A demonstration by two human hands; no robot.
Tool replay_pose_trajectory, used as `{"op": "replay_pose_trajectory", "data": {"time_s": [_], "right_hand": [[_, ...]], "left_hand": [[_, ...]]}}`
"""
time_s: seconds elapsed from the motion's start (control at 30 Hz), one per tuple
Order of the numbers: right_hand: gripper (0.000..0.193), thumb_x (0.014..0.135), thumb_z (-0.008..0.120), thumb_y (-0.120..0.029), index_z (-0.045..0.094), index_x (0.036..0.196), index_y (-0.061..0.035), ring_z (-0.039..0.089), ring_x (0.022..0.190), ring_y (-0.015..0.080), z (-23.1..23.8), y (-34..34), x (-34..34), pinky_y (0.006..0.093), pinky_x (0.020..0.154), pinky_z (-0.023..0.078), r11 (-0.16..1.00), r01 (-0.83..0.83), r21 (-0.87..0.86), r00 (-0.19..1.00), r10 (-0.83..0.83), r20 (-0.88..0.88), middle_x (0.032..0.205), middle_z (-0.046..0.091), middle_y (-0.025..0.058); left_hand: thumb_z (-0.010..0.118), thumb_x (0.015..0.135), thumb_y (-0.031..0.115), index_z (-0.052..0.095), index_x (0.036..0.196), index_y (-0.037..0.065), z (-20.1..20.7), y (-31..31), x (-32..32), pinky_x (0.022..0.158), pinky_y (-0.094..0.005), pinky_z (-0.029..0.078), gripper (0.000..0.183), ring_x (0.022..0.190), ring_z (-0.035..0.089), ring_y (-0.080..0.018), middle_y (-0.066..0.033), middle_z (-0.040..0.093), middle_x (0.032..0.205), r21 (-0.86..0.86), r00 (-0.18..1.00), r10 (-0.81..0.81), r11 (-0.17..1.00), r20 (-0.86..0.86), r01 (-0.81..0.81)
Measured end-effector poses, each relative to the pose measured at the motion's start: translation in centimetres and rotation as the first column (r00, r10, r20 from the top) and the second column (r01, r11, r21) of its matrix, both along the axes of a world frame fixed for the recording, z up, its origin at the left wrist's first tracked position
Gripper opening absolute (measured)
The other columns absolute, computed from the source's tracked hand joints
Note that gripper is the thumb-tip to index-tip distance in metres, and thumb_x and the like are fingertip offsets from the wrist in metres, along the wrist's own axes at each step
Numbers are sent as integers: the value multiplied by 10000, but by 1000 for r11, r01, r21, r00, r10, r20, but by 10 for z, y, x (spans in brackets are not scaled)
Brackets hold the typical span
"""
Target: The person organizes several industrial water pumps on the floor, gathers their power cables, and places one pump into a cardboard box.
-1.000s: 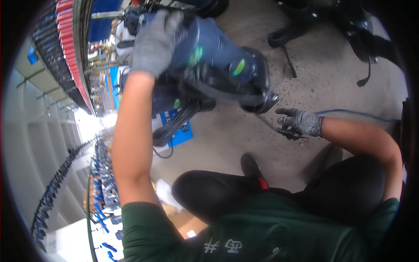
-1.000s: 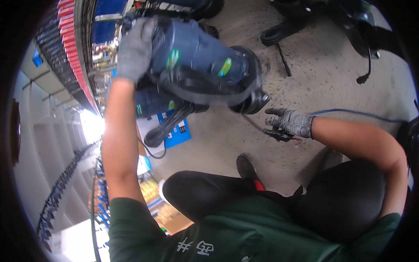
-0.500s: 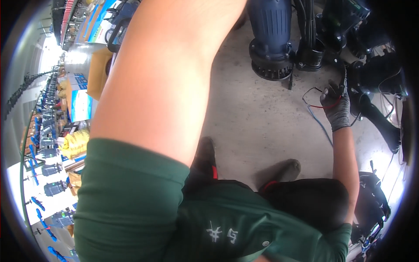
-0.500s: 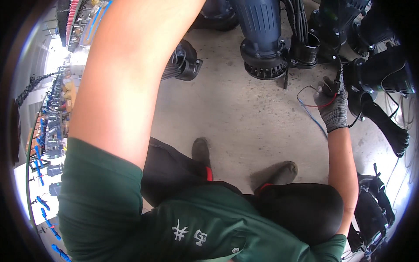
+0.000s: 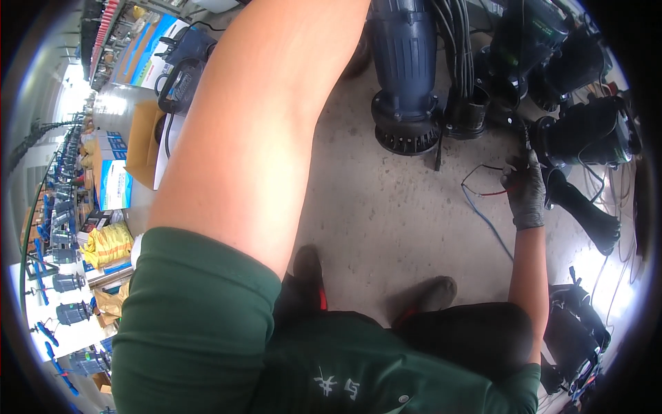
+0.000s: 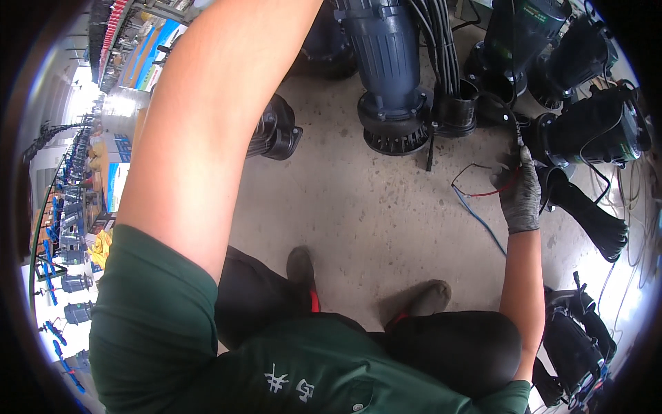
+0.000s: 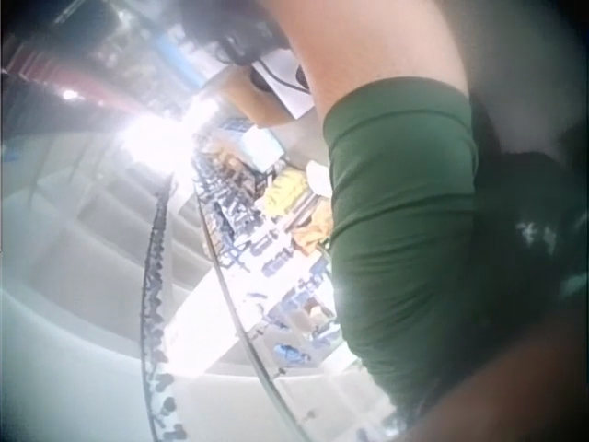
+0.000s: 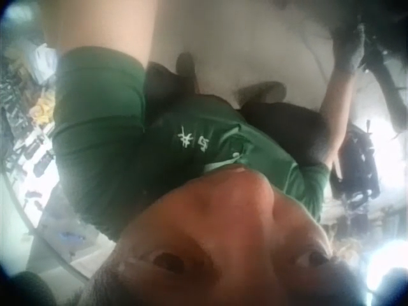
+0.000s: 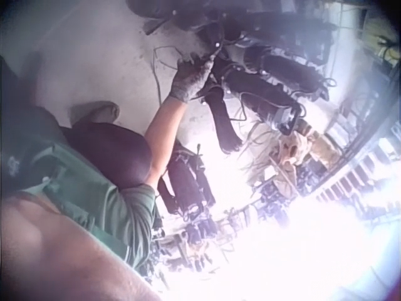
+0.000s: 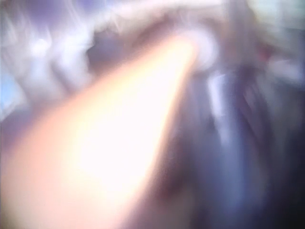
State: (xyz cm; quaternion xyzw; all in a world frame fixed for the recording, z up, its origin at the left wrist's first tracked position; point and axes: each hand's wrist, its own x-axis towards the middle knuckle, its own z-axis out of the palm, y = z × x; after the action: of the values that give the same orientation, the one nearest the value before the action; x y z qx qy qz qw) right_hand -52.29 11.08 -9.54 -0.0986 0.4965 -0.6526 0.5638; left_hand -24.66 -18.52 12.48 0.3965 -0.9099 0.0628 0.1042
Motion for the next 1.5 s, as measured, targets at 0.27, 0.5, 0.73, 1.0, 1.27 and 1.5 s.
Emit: {"op": "replay_pose_trajectory", "data": {"time_s": [0.27,0.5,0.73,1.0,1.27,1.5], "right_hand": [[334,862,644,-320,602,968,-6,570,580,213,-4,21,12,314,535,466,965,-255,-64,952,262,156,738,605,96],[402,833,744,-337,655,980,26,623,648,137,-3,43,49,247,584,504,406,-913,50,405,914,-32,756,639,64],[410,920,643,-400,631,1078,-22,575,595,95,3,44,109,234,570,495,222,-945,240,221,975,-31,748,617,30],[443,928,603,-468,634,1109,-66,515,624,66,-3,58,125,224,562,455,127,-947,296,101,990,-100,747,572,-19],[470,922,638,-412,616,1258,-84,503,631,51,0,57,123,213,576,444,173,-953,248,149,983,-110,770,577,-42],[373,944,629,-275,611,1246,-57,539,665,77,2,68,134,233,610,469,206,-968,142,199,978,-63,818,623,9]], "left_hand": [[521,971,297,549,1243,164,0,-5,-11,817,-413,517,305,914,645,-318,-117,662,1004,27,999,-23,999,-22,24],[536,965,287,548,1243,162,3,57,12,811,-409,522,304,903,649,-318,-109,666,999,-59,970,-211,977,-121,205],[587,916,327,605,1217,141,-2,103,102,790,-376,489,354,843,593,-267,-81,606,919,-189,931,-322,938,-173,290],[618,774,238,629,1053,91,-69,205,117,896,-427,478,316,1053,577,-275,-93,605,1075,70,754,-635,755,-167,651],[598,838,304,576,1187,39,-176,284,86,973,-428,426,438,1039,587,-277,-115,623,1095,338,819,-553,749,-154,570],[667,811,303,539,1090,-9,-170,291,80,836,-445,483,438,919,599,-329,-164,598,943,663,845,-528,604,-85,443]]}}
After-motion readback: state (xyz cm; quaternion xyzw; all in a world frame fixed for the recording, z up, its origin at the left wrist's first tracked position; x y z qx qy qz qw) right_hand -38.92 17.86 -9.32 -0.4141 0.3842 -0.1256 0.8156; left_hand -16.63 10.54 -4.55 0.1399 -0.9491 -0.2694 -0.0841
